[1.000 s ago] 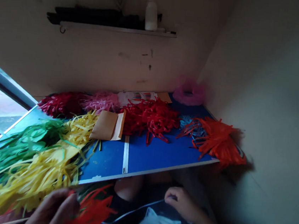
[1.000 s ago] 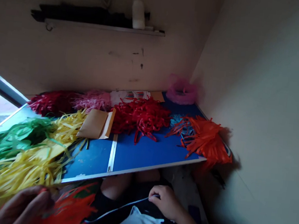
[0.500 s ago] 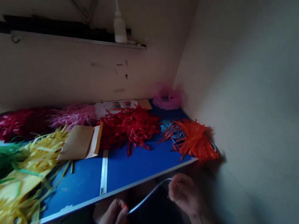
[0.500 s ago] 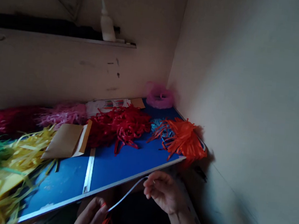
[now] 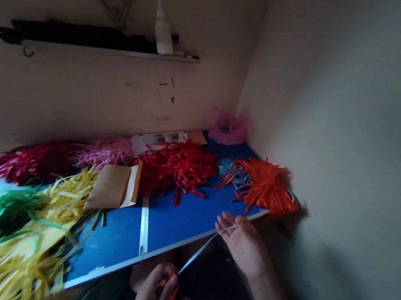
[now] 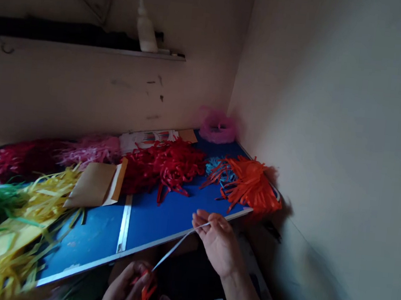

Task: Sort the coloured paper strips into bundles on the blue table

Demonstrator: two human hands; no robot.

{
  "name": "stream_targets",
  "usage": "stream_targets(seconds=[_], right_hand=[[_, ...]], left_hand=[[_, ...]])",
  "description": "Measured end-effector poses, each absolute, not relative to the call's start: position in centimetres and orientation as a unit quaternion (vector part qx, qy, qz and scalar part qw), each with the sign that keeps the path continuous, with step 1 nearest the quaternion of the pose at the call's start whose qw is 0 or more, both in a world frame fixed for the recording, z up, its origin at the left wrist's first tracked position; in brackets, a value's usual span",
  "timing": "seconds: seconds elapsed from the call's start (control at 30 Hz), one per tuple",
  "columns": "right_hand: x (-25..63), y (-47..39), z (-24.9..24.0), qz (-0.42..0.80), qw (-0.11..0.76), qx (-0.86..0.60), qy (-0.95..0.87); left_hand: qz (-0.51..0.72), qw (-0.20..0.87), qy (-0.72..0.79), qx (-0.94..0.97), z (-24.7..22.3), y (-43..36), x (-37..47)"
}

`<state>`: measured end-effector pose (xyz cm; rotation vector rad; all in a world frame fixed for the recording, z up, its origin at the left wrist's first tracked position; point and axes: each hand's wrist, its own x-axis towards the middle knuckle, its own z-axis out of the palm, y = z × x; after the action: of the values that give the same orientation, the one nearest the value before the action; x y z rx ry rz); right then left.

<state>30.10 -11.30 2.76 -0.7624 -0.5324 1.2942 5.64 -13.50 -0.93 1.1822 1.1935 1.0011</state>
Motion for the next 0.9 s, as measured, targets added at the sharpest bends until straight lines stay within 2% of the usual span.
stream_targets(seconds=[0.1, 0.2, 0.3, 0.47, 0.9], right_hand=[[27.8, -13.0, 3.9, 0.613, 0.632, -0.366, -0.301], [24.5, -13.2, 2.6, 0.575, 0.512, -0.476, -0.425], [22.0, -12.7, 0.7, 0.555, 0.44, -0.493, -0.506], [21.1, -12.7, 0.0, 0.543, 0.442, -0.487, -0.522], [20.9, -13.3, 0.8, 0.544, 0.4, -0.481, -0.559]], left_hand=[[0.444, 0.554, 0.522, 0.472, 0.1, -13.2, 5.2], [0.441, 0.662, 0.509, 0.329, 0.2, -12.9, 5.2], [0.439, 0.756, 0.445, 0.194, -0.5, -13.0, 5.6], [0.46, 0.761, 0.443, 0.119, -1.0, -13.3, 6.0], [0.462, 0.772, 0.414, 0.137, -1.1, -13.6, 5.9]])
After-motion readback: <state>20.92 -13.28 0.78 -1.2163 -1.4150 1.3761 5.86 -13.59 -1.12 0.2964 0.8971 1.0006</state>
